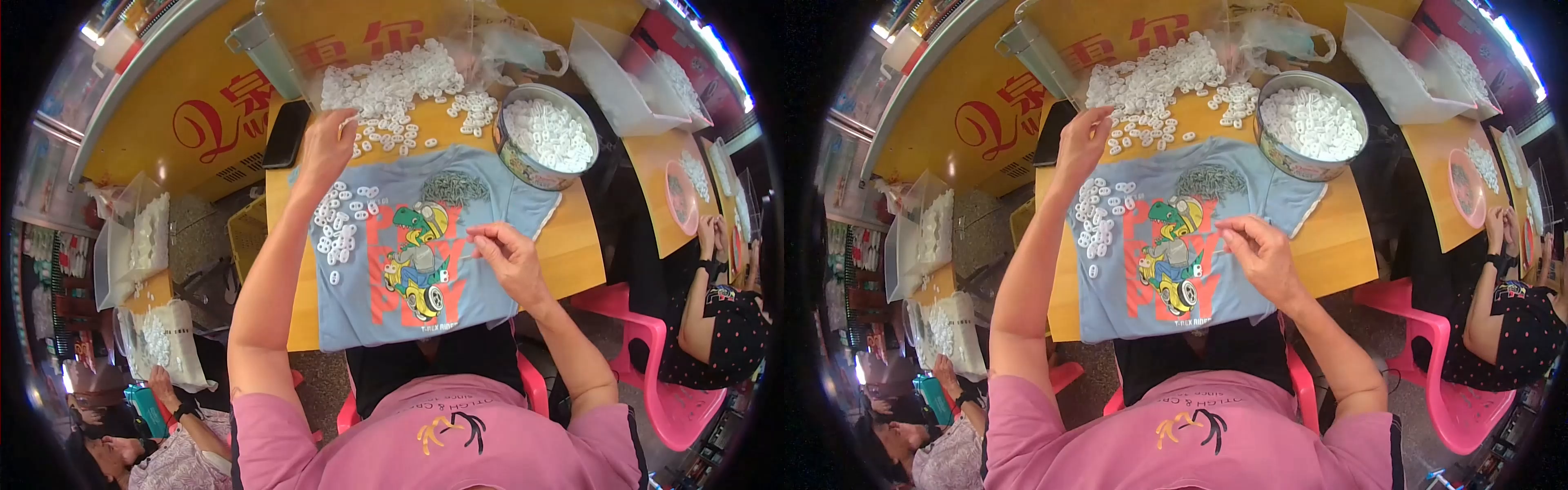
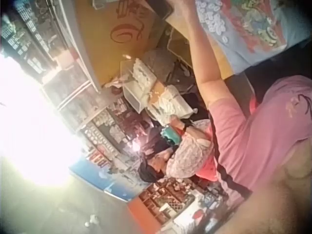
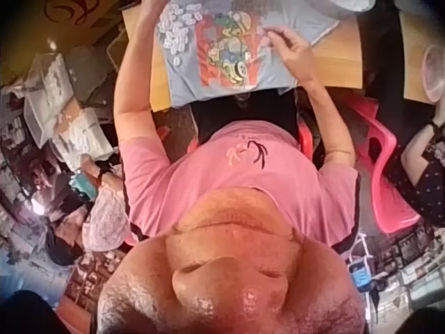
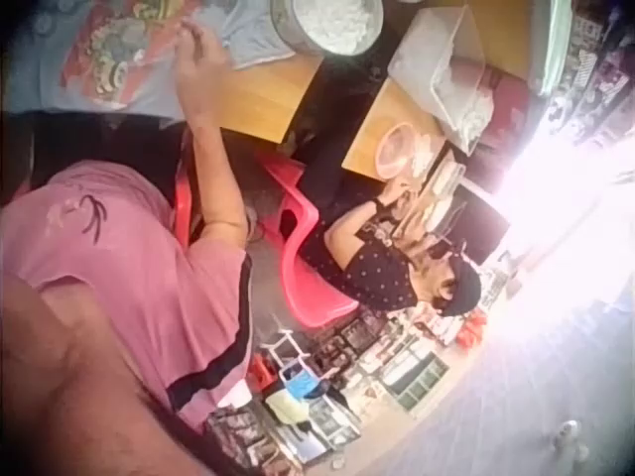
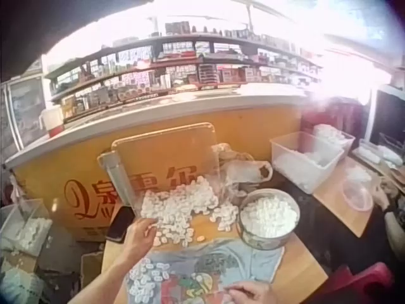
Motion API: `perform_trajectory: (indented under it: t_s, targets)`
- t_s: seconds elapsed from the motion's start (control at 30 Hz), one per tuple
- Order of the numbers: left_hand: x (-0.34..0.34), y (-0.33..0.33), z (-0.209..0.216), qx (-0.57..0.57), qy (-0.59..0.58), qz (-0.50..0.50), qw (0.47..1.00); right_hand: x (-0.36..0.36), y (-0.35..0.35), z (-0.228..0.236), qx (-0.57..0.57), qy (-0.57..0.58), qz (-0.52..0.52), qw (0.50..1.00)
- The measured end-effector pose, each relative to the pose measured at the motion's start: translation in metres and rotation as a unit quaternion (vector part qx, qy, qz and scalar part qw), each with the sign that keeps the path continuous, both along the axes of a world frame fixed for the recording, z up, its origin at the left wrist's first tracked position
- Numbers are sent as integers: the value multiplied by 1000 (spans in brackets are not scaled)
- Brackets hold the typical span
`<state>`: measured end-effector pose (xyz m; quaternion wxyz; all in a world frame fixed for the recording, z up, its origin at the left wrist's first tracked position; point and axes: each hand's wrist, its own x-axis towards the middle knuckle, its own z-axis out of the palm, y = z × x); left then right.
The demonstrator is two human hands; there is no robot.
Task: The recorder is manually attaching small white plastic clips onto a garment as part of an assembly line process.
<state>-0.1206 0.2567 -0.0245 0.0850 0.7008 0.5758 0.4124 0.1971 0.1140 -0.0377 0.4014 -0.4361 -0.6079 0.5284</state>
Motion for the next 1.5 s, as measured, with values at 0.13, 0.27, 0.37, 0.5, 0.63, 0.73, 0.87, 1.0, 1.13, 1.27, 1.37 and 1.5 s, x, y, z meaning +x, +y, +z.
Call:
perform_trajectory:
  t_s: [0.13, 0.27, 0.37, 0.5, 0.63, 0.73, 0.87, 1.0, 1.13, 1.27, 1.37, 1.5]
  targets:
    - [4, 61, -8, 10, 33, -8, 999, -20, 56, 39, 55, -4, 17, 998]
    - [-2, 111, -16, -41, 59, 16, 997, -58, 144, 56, 153, -60, 36, 986]
    - [-4, 133, -25, 11, 145, -41, 989, -73, 210, 50, 226, -170, 43, 958]
    - [0, 133, -28, -8, 183, -146, 972, -81, 271, 25, 274, -301, 90, 909]
    - [-7, 140, -34, -26, 237, -88, 967, -89, 306, 12, 235, -399, 101, 880]
    - [-10, 148, -36, -19, 256, -40, 966, -93, 331, 13, 304, -420, 55, 853]
    - [-9, 156, -40, 39, 163, -10, 986, -95, 349, 25, 398, -394, -19, 828]
    - [-24, 166, -50, 0, 250, -1, 968, -114, 312, 73, 48, -386, 118, 914]
    - [-13, 182, -46, -43, 205, 38, 977, -110, 313, 56, -155, -347, 124, 917]
    - [-7, 191, -53, -4, 205, 82, 975, -114, 310, 47, -220, -235, 122, 939]
    - [0, 193, -55, 4, 226, 115, 967, -120, 318, 42, -238, -172, 94, 951]
    - [9, 193, -52, -25, 176, 123, 976, -133, 326, 45, -209, -147, 57, 965]
